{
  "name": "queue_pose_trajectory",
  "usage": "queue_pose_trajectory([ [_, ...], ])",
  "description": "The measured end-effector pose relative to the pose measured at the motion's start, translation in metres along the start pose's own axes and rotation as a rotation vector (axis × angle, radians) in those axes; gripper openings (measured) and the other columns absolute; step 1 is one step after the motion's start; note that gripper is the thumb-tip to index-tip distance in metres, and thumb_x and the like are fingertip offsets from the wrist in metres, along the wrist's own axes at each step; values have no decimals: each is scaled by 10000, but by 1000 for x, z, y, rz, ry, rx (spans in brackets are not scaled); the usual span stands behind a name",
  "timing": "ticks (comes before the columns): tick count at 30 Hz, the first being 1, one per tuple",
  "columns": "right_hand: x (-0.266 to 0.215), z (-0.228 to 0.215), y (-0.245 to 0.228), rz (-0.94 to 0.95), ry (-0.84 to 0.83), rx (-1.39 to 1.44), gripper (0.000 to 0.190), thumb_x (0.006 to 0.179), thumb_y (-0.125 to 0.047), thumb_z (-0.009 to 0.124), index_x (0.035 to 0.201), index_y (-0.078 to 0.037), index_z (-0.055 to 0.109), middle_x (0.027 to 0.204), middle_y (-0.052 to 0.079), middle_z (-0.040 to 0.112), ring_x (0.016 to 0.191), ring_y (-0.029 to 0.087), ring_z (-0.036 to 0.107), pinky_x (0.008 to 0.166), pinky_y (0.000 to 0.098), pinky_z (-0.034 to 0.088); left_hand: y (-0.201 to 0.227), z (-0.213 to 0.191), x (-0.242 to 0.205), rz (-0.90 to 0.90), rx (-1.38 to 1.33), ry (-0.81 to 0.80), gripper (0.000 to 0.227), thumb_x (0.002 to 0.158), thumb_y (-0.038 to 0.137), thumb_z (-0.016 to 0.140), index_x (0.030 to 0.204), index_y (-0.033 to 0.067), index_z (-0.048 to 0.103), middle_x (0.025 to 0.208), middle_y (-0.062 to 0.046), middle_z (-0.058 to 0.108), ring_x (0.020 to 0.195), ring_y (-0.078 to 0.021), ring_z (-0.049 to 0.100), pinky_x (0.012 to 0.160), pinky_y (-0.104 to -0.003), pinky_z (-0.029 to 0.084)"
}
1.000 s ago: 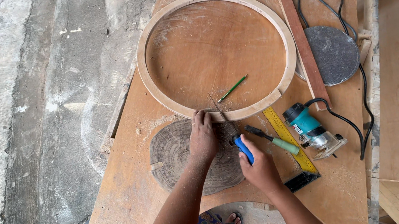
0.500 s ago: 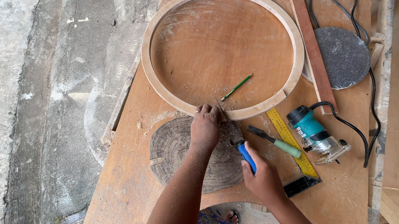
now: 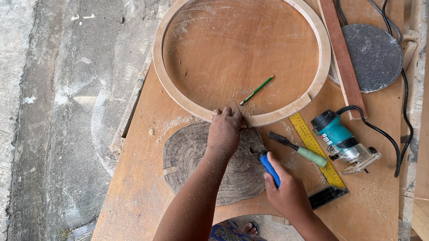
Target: The person uses a chisel to carve and shape a circular wooden frame on a workbench. They repeatedly chip away at the wood, remove small pieces, and inspect the fit of the carved sections.
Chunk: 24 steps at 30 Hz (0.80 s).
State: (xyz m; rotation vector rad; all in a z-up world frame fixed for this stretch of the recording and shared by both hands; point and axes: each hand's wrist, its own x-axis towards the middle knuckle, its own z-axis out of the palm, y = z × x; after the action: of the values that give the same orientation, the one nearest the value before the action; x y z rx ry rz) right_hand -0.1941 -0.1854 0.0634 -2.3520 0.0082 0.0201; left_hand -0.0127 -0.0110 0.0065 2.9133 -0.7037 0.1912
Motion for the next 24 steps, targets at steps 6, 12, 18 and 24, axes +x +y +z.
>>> queue_pose_trajectory([
  [6, 0, -6, -8, 52, -39, -27, 596, 953, -205, 627, 1519, -94, 476, 1107, 167, 753, 907, 278, 764, 687, 364, 665, 4, 6, 0, -65, -71, 28, 197, 831, 61, 568, 991, 143, 650, 966, -152, 584, 866, -409, 548, 828, -516, 481],
  [12, 58, 25, -9, -60, 110, 86, 531, 938, -99, 617, 1463, -38, 571, 1144, 308, 695, 956, 471, 721, 673, 500, 595, 12, -27, 1, -190, -177, -102, 235, 899, 2, 627, 1094, 109, 700, 1098, -171, 653, 1142, -495, 619, 974, -639, 531],
  [18, -6, -3, -11, 66, 84, 34, 556, 910, -165, 640, 1466, -153, 610, 1129, 245, 733, 935, 418, 748, 660, 472, 605, 10, -27, 5, -203, -211, -118, 229, 903, -1, 627, 1080, 109, 722, 1092, -165, 678, 1152, -478, 620, 961, -639, 534],
  [24, 76, 34, -8, -10, 92, 80, 518, 946, -115, 625, 1462, -83, 592, 1124, 278, 714, 929, 436, 733, 662, 489, 602, 3, -18, 8, -210, -204, -125, 172, 928, 57, 646, 1065, 119, 728, 1112, -144, 684, 1141, -438, 644, 971, -623, 537],
])
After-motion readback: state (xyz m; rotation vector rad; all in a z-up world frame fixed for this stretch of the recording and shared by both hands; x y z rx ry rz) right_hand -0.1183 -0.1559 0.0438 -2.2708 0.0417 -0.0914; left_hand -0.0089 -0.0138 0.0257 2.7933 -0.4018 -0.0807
